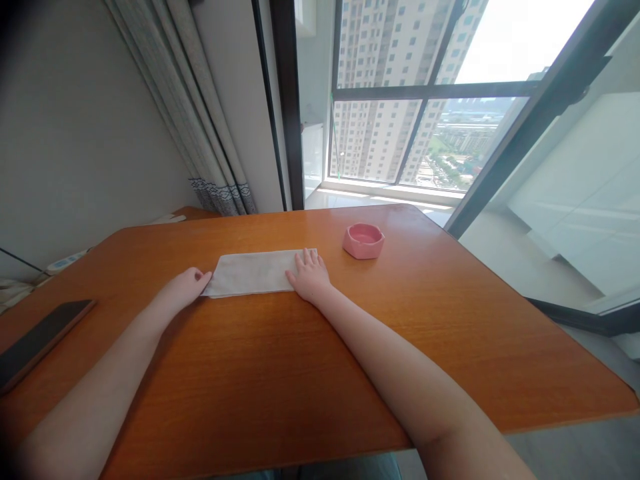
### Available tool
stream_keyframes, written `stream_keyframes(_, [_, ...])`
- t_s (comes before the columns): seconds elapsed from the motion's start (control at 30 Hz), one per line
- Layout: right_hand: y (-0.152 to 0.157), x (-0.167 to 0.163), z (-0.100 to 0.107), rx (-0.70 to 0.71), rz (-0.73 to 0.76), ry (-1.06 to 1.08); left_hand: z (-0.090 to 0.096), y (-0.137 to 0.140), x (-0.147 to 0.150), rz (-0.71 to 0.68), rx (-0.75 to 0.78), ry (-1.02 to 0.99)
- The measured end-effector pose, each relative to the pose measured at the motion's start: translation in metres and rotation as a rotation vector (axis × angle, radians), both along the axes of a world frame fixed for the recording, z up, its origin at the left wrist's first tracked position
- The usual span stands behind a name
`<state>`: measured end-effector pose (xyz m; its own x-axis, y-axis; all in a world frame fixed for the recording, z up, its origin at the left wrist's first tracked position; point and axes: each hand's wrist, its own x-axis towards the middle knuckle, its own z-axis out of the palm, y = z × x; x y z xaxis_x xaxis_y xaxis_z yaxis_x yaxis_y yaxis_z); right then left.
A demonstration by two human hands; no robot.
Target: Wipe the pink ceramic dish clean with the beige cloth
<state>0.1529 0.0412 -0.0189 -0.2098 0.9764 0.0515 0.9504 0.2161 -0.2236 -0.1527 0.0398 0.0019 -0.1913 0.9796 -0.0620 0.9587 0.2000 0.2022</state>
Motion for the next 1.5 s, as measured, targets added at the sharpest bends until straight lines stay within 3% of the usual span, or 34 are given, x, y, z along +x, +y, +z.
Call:
stream_keyframes(0.13, [0.000,0.008,0.010,0.112,0.008,0.063,-0.001,-0.001,0.009,-0.184,0.036,-0.159])
stream_keyframes(0.23, [0.000,0.019,0.024,0.177,-0.133,0.061,0.000,-0.005,0.020,-0.278,0.175,-0.125])
stream_keyframes(0.3, [0.000,0.024,0.030,0.109,-0.221,0.035,0.002,-0.008,0.025,-0.249,0.214,-0.089])
stream_keyframes(0.4, [0.001,0.027,0.032,-0.033,-0.268,0.019,0.004,-0.011,0.026,-0.193,0.139,-0.022])
stream_keyframes(0.47, [0.002,0.026,0.030,-0.049,-0.290,0.017,0.003,-0.013,0.027,-0.205,0.091,0.029])
stream_keyframes(0.6, [0.004,0.024,0.030,-0.087,-0.334,0.008,-0.001,-0.016,0.035,-0.260,0.174,0.084])
stream_keyframes(0.77, [0.007,0.027,0.035,-0.161,-0.306,-0.003,0.000,-0.015,0.039,-0.243,0.139,-0.026])
stream_keyframes(0.93, [0.010,0.029,0.029,-0.098,-0.252,0.056,0.003,-0.014,0.032,-0.177,0.057,-0.100])
stream_keyframes(1.2, [0.005,0.026,0.029,0.074,-0.183,-0.038,0.008,-0.013,0.029,-0.197,0.126,-0.149])
stream_keyframes(1.5, [0.007,0.029,0.027,0.031,-0.214,-0.094,0.005,-0.011,0.021,-0.187,0.153,-0.085])
